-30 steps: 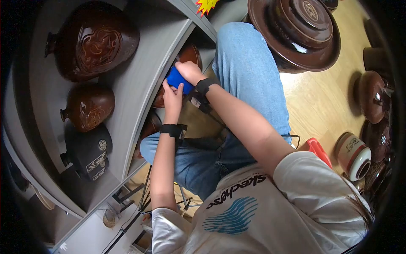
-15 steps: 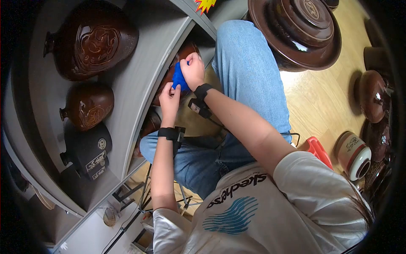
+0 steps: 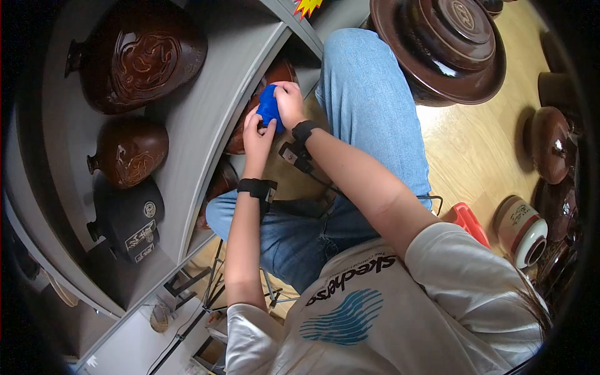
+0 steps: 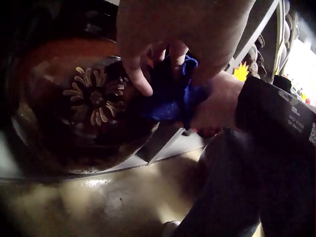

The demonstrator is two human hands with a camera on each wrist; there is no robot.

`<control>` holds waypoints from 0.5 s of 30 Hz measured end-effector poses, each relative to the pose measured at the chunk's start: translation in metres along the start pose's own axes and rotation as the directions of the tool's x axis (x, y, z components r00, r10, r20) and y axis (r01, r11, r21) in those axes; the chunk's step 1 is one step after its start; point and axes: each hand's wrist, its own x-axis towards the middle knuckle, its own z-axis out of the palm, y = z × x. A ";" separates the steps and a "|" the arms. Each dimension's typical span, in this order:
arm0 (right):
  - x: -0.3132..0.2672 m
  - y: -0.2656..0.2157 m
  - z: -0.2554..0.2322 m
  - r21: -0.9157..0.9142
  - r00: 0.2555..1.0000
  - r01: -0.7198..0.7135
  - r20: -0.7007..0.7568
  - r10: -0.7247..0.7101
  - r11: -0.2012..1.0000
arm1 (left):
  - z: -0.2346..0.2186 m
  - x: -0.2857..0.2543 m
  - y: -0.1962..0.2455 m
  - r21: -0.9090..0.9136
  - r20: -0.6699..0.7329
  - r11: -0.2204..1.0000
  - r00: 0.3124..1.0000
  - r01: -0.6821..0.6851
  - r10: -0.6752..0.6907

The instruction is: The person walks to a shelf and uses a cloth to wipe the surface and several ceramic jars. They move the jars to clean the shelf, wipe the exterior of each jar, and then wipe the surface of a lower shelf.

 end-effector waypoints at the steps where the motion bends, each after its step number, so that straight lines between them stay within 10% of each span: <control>1: 0.001 -0.001 -0.001 0.025 0.992 -0.062 0.108 0.059 0.998 | -0.001 0.000 0.002 0.000 0.000 1.000 1.000 0.000 0.000; 8: -0.013 -0.027 -0.002 -0.109 0.990 -0.125 0.044 0.131 0.986 | -0.010 -0.006 0.008 -0.126 -0.080 0.980 0.983 0.157 -0.168; 12: 0.001 -0.037 -0.005 -0.121 0.914 0.241 -0.304 -0.267 0.963 | -0.010 -0.008 0.017 -0.110 -0.107 0.987 0.986 0.117 -0.129; 15: 0.007 -0.036 -0.005 -0.134 0.926 0.255 -0.253 -0.281 0.958 | -0.011 -0.009 0.014 -0.101 -0.216 0.989 0.967 0.112 -0.132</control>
